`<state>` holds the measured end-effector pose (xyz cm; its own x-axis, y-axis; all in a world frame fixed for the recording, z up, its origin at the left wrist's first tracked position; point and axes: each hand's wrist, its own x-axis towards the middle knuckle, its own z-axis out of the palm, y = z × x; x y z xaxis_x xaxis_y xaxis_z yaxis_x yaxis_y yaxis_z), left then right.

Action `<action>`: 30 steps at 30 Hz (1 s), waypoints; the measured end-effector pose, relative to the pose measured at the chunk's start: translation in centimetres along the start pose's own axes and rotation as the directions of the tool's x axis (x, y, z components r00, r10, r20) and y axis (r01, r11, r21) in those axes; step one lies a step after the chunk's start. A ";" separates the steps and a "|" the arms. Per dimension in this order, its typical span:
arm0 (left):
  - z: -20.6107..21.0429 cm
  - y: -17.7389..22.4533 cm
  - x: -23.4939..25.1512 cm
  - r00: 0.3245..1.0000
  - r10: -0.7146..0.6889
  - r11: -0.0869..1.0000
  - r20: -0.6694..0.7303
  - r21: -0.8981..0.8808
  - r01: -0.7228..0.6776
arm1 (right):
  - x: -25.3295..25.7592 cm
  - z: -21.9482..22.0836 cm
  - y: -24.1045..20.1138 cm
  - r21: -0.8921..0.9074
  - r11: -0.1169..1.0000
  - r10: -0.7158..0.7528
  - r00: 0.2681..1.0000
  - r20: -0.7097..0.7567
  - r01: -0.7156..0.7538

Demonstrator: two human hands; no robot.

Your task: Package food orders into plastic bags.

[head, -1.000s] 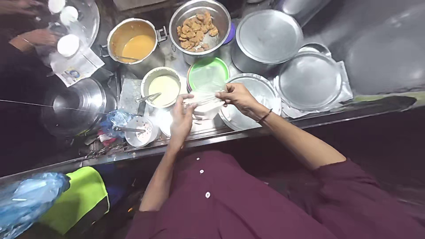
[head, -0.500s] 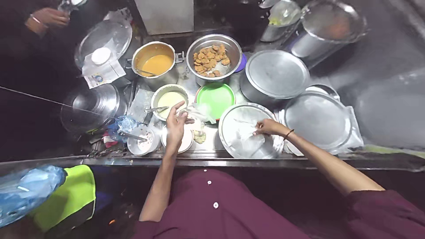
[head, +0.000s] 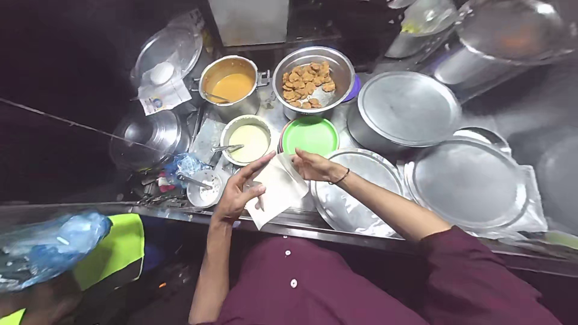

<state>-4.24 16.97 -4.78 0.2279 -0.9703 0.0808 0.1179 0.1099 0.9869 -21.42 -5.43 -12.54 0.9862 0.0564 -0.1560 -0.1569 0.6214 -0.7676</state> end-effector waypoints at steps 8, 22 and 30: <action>-6.6 1.5 -4.6 0.984 -0.019 0.960 -0.174 0.274 0.067 | 1.9 2.2 -0.2 -0.009 0.997 -0.077 0.982 -0.174 0.077; -1.2 -1.7 -0.4 0.744 0.188 0.947 -0.642 0.319 0.036 | 8.8 9.8 -0.3 -0.050 0.962 -0.268 0.894 -0.358 0.269; -5.2 -1.6 -1.6 0.809 -0.028 0.986 -0.587 0.117 0.120 | 11.5 10.9 0.4 -0.391 0.886 -0.393 0.852 -0.347 0.249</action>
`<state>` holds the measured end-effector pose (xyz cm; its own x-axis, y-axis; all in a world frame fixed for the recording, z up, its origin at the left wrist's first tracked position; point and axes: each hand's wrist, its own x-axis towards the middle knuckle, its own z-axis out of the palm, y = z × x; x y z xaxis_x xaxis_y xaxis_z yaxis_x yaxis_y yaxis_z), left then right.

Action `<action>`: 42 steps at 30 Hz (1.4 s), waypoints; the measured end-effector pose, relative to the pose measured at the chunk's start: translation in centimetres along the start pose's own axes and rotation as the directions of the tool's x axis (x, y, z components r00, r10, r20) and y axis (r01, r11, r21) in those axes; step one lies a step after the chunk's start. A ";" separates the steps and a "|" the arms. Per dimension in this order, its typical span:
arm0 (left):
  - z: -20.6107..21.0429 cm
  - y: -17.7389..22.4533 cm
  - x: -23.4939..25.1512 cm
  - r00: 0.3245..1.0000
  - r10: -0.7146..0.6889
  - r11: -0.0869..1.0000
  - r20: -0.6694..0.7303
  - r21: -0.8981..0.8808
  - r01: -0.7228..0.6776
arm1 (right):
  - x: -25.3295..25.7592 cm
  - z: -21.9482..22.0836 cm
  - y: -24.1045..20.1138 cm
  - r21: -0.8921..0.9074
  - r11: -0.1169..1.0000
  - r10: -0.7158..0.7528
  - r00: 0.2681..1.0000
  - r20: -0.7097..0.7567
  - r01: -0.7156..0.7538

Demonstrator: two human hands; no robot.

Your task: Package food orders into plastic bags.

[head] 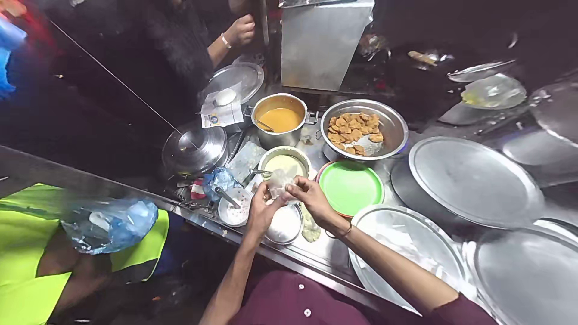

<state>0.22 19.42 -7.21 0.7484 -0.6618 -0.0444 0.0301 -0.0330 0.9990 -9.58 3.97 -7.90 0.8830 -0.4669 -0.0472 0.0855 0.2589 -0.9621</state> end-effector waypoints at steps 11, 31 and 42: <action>-2.6 -0.4 3.2 0.851 -0.398 0.791 -0.342 -0.598 0.129 | 1.4 0.7 2.1 -0.003 0.978 -0.208 0.976 0.064 0.208; -6.7 -0.7 7.0 0.943 0.268 0.449 -0.195 0.892 0.057 | 13.4 -2.8 -0.2 -0.459 0.831 -0.111 0.901 0.419 0.315; -10.2 -3.1 13.7 0.988 0.049 0.477 -0.145 0.873 0.104 | 51.1 -6.0 14.7 -0.903 0.430 0.333 0.932 0.144 -0.014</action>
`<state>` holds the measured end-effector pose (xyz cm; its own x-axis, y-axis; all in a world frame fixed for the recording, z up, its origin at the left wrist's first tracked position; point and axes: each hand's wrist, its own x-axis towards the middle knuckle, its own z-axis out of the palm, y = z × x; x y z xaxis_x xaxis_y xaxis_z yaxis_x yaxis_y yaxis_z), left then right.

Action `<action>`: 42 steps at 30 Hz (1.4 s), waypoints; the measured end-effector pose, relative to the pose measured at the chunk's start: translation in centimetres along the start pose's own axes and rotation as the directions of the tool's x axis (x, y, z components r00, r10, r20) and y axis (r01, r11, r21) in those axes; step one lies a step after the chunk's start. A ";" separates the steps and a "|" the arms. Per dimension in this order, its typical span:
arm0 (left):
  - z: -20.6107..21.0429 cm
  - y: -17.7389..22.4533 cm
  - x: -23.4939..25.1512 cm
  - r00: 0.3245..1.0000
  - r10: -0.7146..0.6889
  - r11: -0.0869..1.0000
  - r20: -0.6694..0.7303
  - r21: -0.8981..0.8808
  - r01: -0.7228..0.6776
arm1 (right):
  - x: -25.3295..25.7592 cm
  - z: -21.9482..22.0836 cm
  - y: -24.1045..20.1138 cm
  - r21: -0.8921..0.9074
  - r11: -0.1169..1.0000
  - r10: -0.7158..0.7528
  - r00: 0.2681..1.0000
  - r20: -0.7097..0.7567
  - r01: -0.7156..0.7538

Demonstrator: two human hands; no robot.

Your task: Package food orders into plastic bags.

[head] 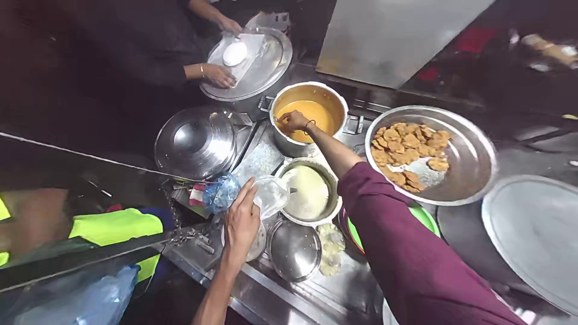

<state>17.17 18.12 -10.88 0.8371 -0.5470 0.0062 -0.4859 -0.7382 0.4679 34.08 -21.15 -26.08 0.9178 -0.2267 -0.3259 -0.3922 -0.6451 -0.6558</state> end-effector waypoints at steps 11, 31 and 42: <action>-0.5 -0.7 4.6 0.985 0.031 0.992 0.168 0.116 -0.051 | -9.2 -9.2 0.2 -0.530 0.807 0.210 0.965 -0.156 -0.262; -2.6 1.8 17.8 0.987 0.129 0.974 -0.097 0.197 -0.108 | -9.3 -2.8 1.8 -0.089 0.854 0.504 0.858 -0.100 -0.512; 1.4 2.3 26.2 0.992 0.089 0.985 -0.087 0.158 -0.075 | -8.5 -4.1 5.0 0.032 0.924 0.378 0.896 -0.234 -0.381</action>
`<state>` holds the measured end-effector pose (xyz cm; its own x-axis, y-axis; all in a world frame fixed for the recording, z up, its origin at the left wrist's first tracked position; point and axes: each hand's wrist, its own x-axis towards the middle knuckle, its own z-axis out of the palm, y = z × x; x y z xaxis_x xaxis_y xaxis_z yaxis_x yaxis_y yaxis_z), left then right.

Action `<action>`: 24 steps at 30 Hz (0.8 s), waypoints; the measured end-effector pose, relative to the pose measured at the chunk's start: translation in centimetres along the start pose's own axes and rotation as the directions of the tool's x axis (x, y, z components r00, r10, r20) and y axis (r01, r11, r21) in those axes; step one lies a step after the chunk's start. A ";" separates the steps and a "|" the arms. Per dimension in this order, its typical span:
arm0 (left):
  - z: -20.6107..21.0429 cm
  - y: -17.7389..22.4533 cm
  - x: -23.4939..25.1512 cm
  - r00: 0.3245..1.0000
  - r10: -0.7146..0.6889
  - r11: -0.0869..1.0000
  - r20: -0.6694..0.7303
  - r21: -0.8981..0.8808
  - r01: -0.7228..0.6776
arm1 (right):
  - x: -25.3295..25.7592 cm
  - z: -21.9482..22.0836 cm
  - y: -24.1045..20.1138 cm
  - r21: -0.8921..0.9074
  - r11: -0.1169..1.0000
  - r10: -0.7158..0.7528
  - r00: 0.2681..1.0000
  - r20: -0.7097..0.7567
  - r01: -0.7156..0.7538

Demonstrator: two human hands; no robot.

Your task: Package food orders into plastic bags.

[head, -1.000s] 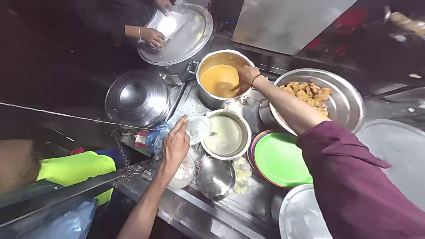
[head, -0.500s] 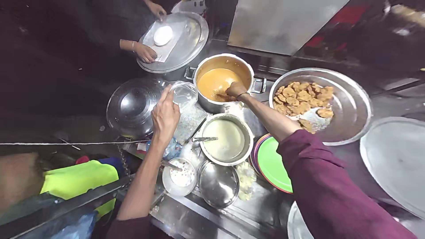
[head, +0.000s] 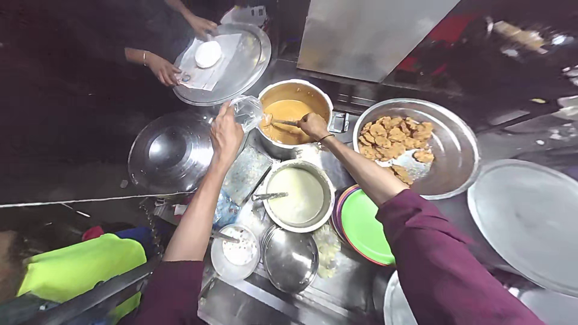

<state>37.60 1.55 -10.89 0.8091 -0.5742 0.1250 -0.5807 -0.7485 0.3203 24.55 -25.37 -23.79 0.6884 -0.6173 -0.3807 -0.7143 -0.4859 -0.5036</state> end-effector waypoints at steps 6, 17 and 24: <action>1.2 0.0 1.5 0.997 -0.051 0.997 -0.052 -0.052 0.049 | 0.7 2.0 -0.8 -0.045 0.997 0.060 0.997 -0.038 -0.062; 3.5 -0.6 4.9 0.999 -0.051 0.996 0.002 -0.077 0.051 | -1.2 -0.6 1.4 0.233 0.972 0.035 0.997 -0.067 -0.019; 1.7 0.8 7.9 0.996 0.001 1.000 0.086 -0.005 0.000 | -7.9 -6.8 1.0 0.386 0.920 0.002 0.983 -0.184 0.070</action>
<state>43.40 -4.13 -11.25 0.7979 -0.6012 0.0436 -0.5804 -0.7468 0.3247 17.53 -25.18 -15.99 0.6518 -0.7217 -0.2330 -0.5606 -0.2516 -0.7889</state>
